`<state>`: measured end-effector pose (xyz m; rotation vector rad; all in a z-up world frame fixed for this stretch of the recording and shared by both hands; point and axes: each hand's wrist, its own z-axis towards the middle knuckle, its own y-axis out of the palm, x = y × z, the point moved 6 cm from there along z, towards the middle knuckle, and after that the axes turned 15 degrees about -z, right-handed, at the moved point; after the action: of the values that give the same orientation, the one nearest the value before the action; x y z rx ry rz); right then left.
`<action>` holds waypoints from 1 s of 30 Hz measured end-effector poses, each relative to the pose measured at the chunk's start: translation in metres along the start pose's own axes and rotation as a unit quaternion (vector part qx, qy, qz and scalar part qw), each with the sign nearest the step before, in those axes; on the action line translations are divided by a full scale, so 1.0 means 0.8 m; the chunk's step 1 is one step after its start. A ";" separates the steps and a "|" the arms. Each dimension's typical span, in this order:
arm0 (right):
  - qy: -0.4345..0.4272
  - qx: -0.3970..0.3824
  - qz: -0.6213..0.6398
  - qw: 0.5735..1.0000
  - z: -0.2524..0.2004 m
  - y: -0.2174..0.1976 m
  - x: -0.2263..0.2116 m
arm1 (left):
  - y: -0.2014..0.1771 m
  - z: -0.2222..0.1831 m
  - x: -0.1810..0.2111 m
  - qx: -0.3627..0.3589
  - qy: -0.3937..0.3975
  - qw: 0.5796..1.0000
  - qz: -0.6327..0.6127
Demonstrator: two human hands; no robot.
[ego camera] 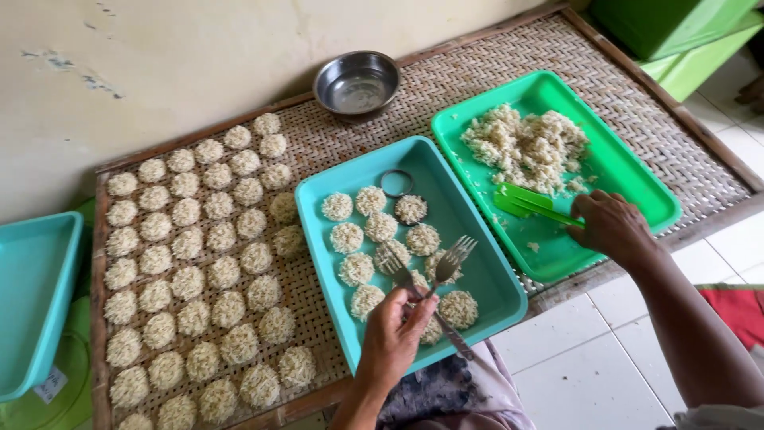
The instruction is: Transferring small noodle cakes from a large tray to a smaller container using a fork
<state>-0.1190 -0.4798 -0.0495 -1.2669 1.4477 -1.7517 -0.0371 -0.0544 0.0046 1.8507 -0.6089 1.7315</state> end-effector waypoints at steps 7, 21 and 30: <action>0.014 -0.099 0.150 0.984 -0.011 -0.054 0.025 | 0.108 0.046 0.001 -0.115 0.001 0.993 -0.021; 0.094 -0.156 -0.030 0.983 -0.056 -0.016 0.118 | 0.169 0.114 -0.051 -0.084 -0.054 0.993 -0.055; 0.048 -0.036 0.213 0.975 0.008 -0.018 0.039 | 0.169 0.120 -0.049 -0.090 -0.102 0.988 -0.068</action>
<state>-0.1242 -0.5048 -0.0258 -0.8314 1.7030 -1.4971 -0.0551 -0.2209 -0.0280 1.9054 -0.6777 1.3650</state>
